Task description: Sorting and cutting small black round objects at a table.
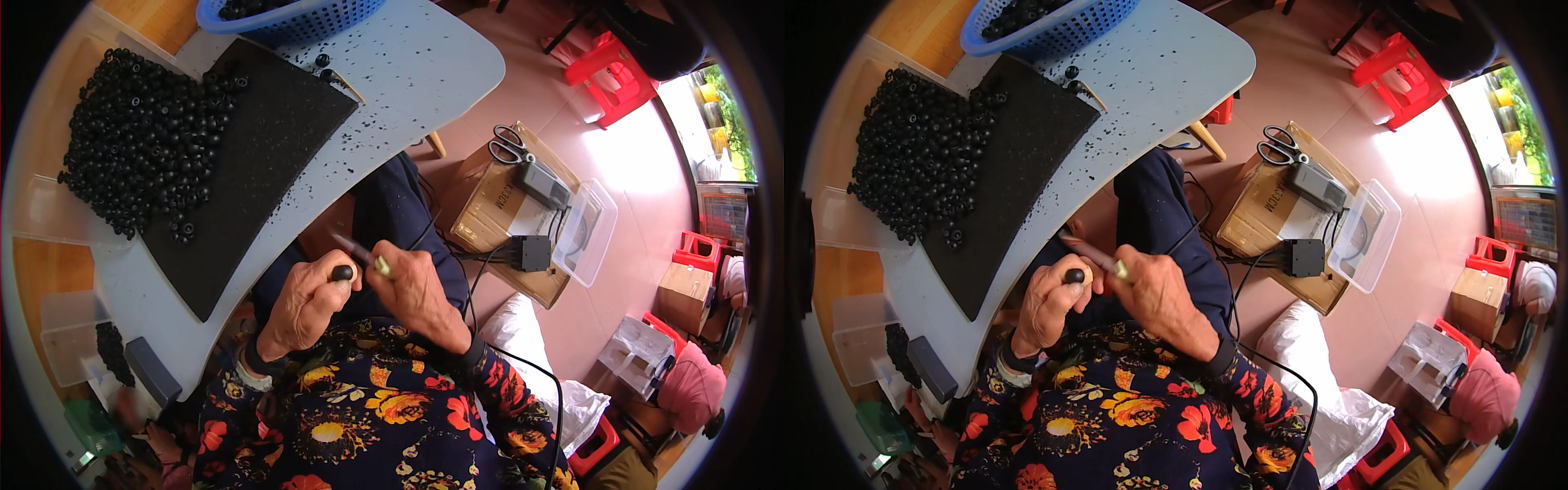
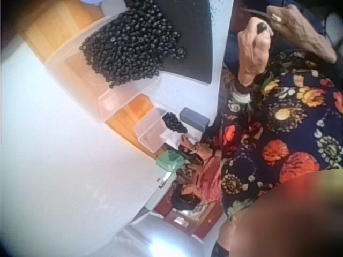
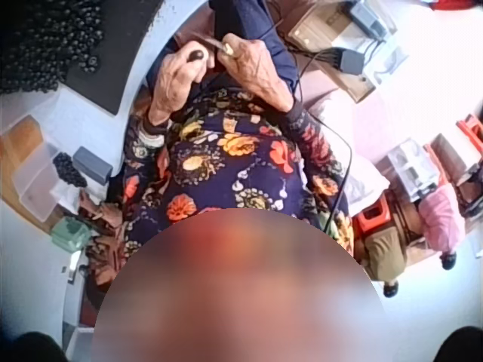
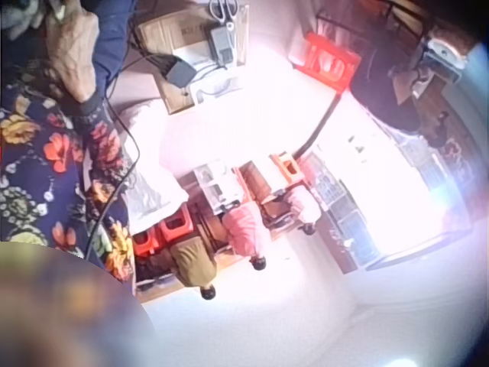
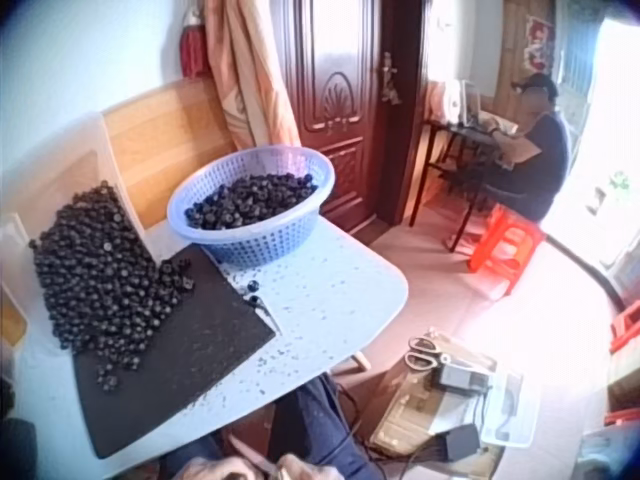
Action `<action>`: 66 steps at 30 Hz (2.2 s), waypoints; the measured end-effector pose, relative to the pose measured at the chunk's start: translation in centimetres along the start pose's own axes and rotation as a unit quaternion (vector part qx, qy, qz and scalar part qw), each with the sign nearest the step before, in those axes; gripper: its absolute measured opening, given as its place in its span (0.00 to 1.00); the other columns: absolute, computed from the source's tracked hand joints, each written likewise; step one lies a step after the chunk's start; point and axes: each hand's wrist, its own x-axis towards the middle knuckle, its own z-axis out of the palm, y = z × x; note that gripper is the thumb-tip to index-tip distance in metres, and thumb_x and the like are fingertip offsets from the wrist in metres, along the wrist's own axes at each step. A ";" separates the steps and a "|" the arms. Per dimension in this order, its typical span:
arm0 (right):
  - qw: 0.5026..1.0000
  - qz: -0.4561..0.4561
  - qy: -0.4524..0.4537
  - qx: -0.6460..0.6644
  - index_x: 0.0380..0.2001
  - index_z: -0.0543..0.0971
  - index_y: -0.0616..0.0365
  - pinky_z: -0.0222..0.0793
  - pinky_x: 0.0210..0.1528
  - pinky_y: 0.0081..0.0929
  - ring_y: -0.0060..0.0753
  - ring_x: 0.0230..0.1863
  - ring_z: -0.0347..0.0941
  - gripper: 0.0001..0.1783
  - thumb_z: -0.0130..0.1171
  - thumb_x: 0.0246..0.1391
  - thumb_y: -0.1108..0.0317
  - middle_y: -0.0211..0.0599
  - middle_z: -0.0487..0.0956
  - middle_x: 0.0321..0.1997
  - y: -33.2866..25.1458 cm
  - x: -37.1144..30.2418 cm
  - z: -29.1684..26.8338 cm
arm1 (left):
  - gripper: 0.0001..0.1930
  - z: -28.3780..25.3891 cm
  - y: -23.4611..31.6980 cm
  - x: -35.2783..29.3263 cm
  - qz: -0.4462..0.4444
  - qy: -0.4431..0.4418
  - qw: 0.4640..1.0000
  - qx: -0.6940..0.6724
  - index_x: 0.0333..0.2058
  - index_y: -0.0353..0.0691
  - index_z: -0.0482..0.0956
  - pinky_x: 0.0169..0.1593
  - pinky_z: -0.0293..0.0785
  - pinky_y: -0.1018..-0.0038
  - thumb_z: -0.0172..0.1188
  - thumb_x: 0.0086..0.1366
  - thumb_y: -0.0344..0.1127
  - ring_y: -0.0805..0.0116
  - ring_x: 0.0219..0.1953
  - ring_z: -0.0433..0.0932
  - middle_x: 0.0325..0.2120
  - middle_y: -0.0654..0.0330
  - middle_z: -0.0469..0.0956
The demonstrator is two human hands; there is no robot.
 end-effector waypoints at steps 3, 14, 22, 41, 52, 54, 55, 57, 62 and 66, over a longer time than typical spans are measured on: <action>0.997 0.055 0.016 0.047 0.25 0.69 0.62 0.67 0.26 0.33 0.45 0.24 0.74 0.09 0.56 0.54 0.71 0.43 0.75 0.21 -0.3 0.3 -0.4 | 0.05 0.3 0.1 -0.1 0.062 0.028 0.993 0.101 0.31 0.33 0.67 0.28 0.64 0.69 0.49 0.60 0.29 0.61 0.22 0.66 0.22 0.54 0.65; 0.975 0.010 -0.023 0.222 0.26 0.69 0.63 0.60 0.25 0.27 0.23 0.22 0.58 0.16 0.50 0.63 0.62 0.33 0.64 0.18 -3.3 0.9 -0.2 | 0.09 1.4 -1.0 -0.1 0.256 0.111 0.903 0.328 0.32 0.28 0.67 0.34 0.66 0.62 0.49 0.49 0.21 0.53 0.28 0.66 0.25 0.51 0.64; 0.965 0.032 -0.029 0.258 0.27 0.68 0.62 0.63 0.29 0.23 0.20 0.24 0.61 0.09 0.47 0.61 0.69 0.30 0.68 0.21 -1.2 0.6 0.7 | 0.05 1.5 -0.2 -0.8 0.167 0.099 0.961 0.198 0.33 0.32 0.66 0.31 0.65 0.67 0.50 0.58 0.25 0.60 0.26 0.67 0.24 0.53 0.65; 0.958 0.015 0.018 0.287 0.37 0.70 0.65 0.69 0.30 0.19 0.21 0.25 0.72 0.04 0.45 0.60 0.77 0.35 0.75 0.26 -3.1 0.7 -0.9 | 0.13 0.3 1.3 0.1 -0.024 0.009 0.998 -0.051 0.28 0.36 0.68 0.27 0.61 0.76 0.43 0.63 0.40 0.75 0.19 0.64 0.15 0.63 0.66; 0.942 0.014 -0.020 0.335 0.38 0.69 0.60 0.62 0.28 0.16 0.15 0.28 0.66 0.09 0.56 0.60 0.69 0.25 0.68 0.25 -3.1 1.1 -0.4 | 0.03 0.6 0.0 0.0 0.074 0.030 0.996 0.049 0.34 0.34 0.67 0.29 0.64 0.73 0.46 0.61 0.25 0.67 0.22 0.65 0.22 0.57 0.65; 0.944 0.004 -0.027 0.329 0.38 0.69 0.59 0.61 0.28 0.16 0.14 0.28 0.65 0.09 0.57 0.60 0.68 0.24 0.66 0.26 -3.2 1.3 -0.6 | 0.04 0.6 0.0 0.0 0.104 0.036 0.992 0.065 0.34 0.33 0.67 0.30 0.65 0.72 0.46 0.60 0.24 0.65 0.23 0.66 0.23 0.55 0.65; 0.934 0.009 -0.040 0.355 0.38 0.69 0.59 0.62 0.29 0.17 0.15 0.29 0.65 0.09 0.56 0.61 0.68 0.24 0.67 0.27 -3.5 1.3 -0.8 | 0.04 0.6 0.2 0.0 0.102 0.033 0.992 0.062 0.35 0.33 0.67 0.31 0.65 0.72 0.46 0.60 0.24 0.64 0.24 0.66 0.24 0.55 0.65; 0.923 0.014 -0.054 0.382 0.38 0.68 0.59 0.63 0.30 0.17 0.15 0.30 0.66 0.09 0.56 0.61 0.68 0.25 0.68 0.28 -3.5 1.4 -1.0 | 0.04 0.5 0.1 0.1 0.100 0.029 0.993 0.060 0.35 0.33 0.67 0.31 0.65 0.71 0.46 0.60 0.24 0.62 0.24 0.65 0.25 0.55 0.65; 0.882 0.057 -0.073 0.462 0.41 0.69 0.60 0.68 0.33 0.18 0.19 0.31 0.70 0.07 0.53 0.62 0.70 0.28 0.70 0.31 -3.1 1.1 -1.1 | 0.04 0.5 0.0 0.1 0.109 0.020 0.992 0.053 0.35 0.33 0.67 0.30 0.64 0.73 0.46 0.61 0.24 0.66 0.23 0.66 0.23 0.57 0.65; 0.892 0.089 -0.053 0.440 0.41 0.70 0.62 0.69 0.33 0.18 0.20 0.30 0.74 0.07 0.52 0.61 0.73 0.31 0.73 0.31 -3.3 1.0 -1.2 | 0.04 0.3 0.1 0.2 0.047 0.002 0.999 0.018 0.35 0.34 0.67 0.28 0.64 0.75 0.48 0.63 0.27 0.71 0.21 0.66 0.21 0.59 0.67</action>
